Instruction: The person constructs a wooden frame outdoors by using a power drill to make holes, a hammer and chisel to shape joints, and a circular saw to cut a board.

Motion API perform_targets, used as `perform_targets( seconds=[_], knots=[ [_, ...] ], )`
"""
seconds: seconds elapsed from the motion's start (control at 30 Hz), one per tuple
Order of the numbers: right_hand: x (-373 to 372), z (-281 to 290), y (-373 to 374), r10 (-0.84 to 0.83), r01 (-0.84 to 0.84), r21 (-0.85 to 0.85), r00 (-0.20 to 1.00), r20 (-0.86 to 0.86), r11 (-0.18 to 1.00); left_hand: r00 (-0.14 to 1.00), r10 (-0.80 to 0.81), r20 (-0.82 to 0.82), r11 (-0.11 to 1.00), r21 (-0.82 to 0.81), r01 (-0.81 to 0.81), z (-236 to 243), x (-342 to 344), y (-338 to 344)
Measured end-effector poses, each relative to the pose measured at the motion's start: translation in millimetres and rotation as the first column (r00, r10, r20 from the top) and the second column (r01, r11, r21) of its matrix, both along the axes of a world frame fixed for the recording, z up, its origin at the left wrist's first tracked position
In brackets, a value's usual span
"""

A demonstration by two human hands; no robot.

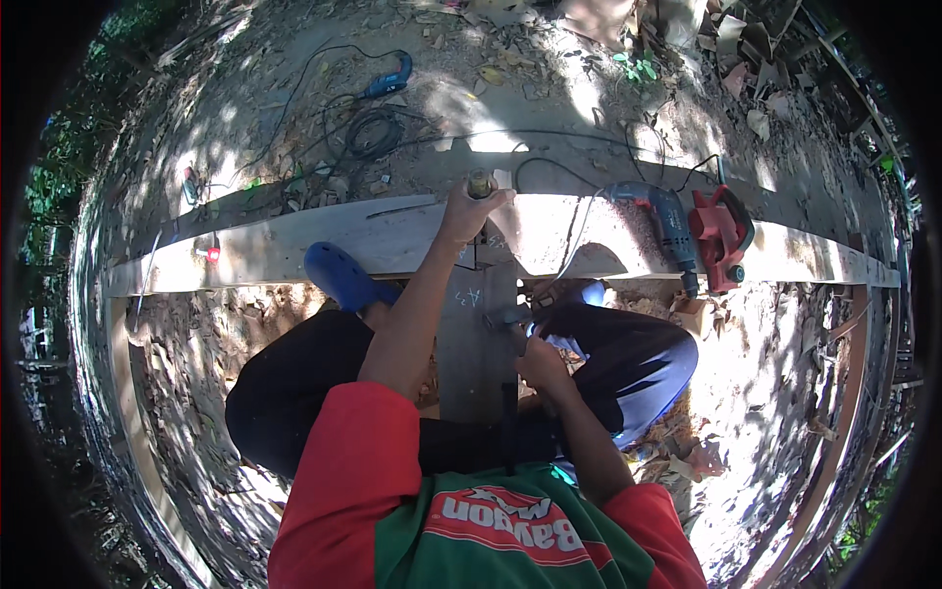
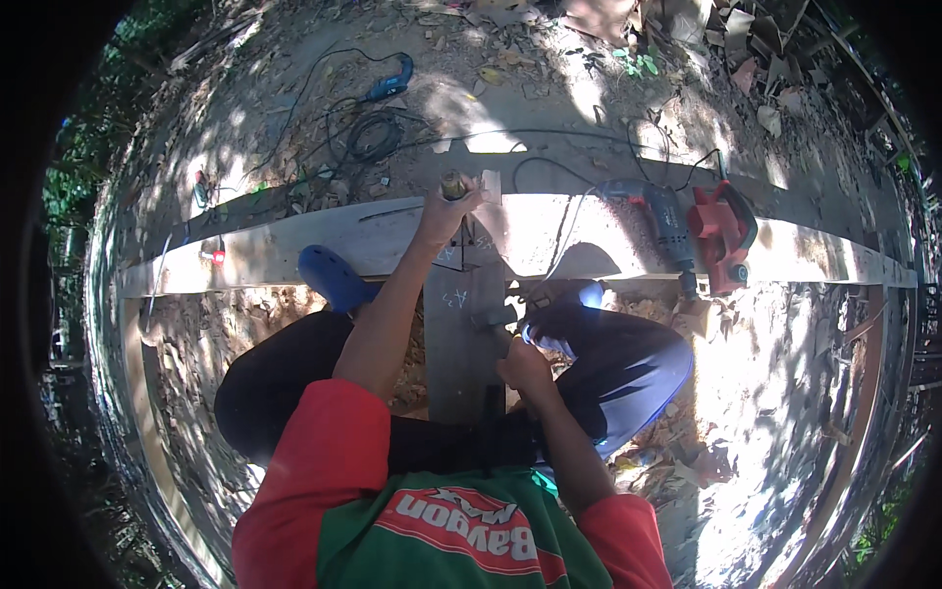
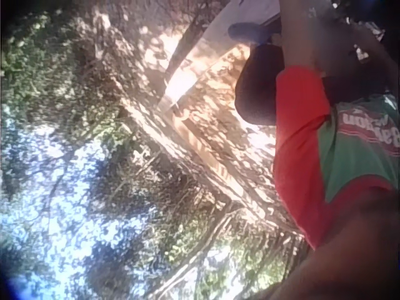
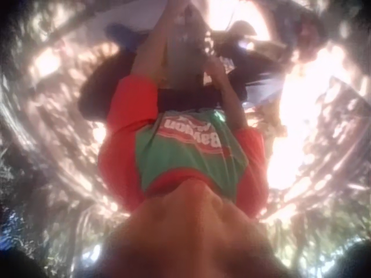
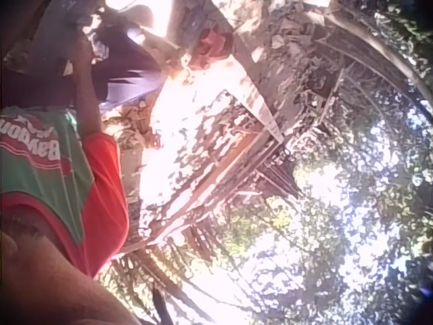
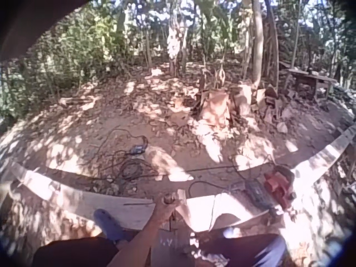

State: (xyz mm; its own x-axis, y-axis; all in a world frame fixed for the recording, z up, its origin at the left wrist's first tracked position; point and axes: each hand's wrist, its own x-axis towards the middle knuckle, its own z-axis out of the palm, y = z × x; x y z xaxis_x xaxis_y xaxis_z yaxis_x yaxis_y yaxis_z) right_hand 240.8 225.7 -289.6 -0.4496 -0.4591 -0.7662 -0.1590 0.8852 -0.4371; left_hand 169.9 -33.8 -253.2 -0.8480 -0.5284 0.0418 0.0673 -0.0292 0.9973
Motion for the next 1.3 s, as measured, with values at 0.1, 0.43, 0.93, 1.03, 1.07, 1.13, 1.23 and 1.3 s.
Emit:
perform_targets(
  seconds=[0.1, 0.43, 0.93, 1.03, 1.07, 1.13, 1.23, 1.3],
  knots=[
    [1, 11, -5, 0.006, -0.006, -0.019, 1.000, 0.026, 1.000, 0.999, -0.008, -0.041, 0.999, 0.035, 0.009, -3, 2, -1],
    [3, -19, 6, -0.021, 0.018, -0.099, 1.000, -0.023, 0.995, 0.999, -0.017, -0.031, 0.999, -0.040, 0.016, -13, 4, 1],
    [-19, 79, -7, -0.358, 0.397, -0.241, 0.914, 0.193, 0.886, 1.000, -0.023, 0.000, 0.998, -0.052, 0.023, -16, 12, -6],
    [-54, 138, 3, -0.400, 0.454, -0.503, 0.890, 0.217, 0.736, 0.998, -0.052, 0.031, 0.998, -0.042, 0.053, -15, 7, 0],
    [-66, 159, 7, -0.494, 0.528, -0.466, 0.845, 0.205, 0.710, 0.996, -0.059, 0.068, 0.997, -0.039, 0.061, -9, 6, 4],
    [-83, 222, 10, -0.470, 0.395, -0.637, 0.881, 0.057, 0.662, 0.994, -0.053, 0.094, 0.998, -0.036, 0.057, -1, 9, 4],
    [-94, 312, 14, -0.571, 0.271, -0.880, 0.821, -0.001, 0.391, 0.996, -0.044, 0.075, 0.997, -0.055, 0.048, -3, 7, 5],
    [-96, 375, 18, -0.648, 0.065, -0.955, 0.748, -0.146, 0.290, 0.995, -0.027, 0.091, 0.991, -0.128, 0.039, -15, 2, 1]
  ],
)
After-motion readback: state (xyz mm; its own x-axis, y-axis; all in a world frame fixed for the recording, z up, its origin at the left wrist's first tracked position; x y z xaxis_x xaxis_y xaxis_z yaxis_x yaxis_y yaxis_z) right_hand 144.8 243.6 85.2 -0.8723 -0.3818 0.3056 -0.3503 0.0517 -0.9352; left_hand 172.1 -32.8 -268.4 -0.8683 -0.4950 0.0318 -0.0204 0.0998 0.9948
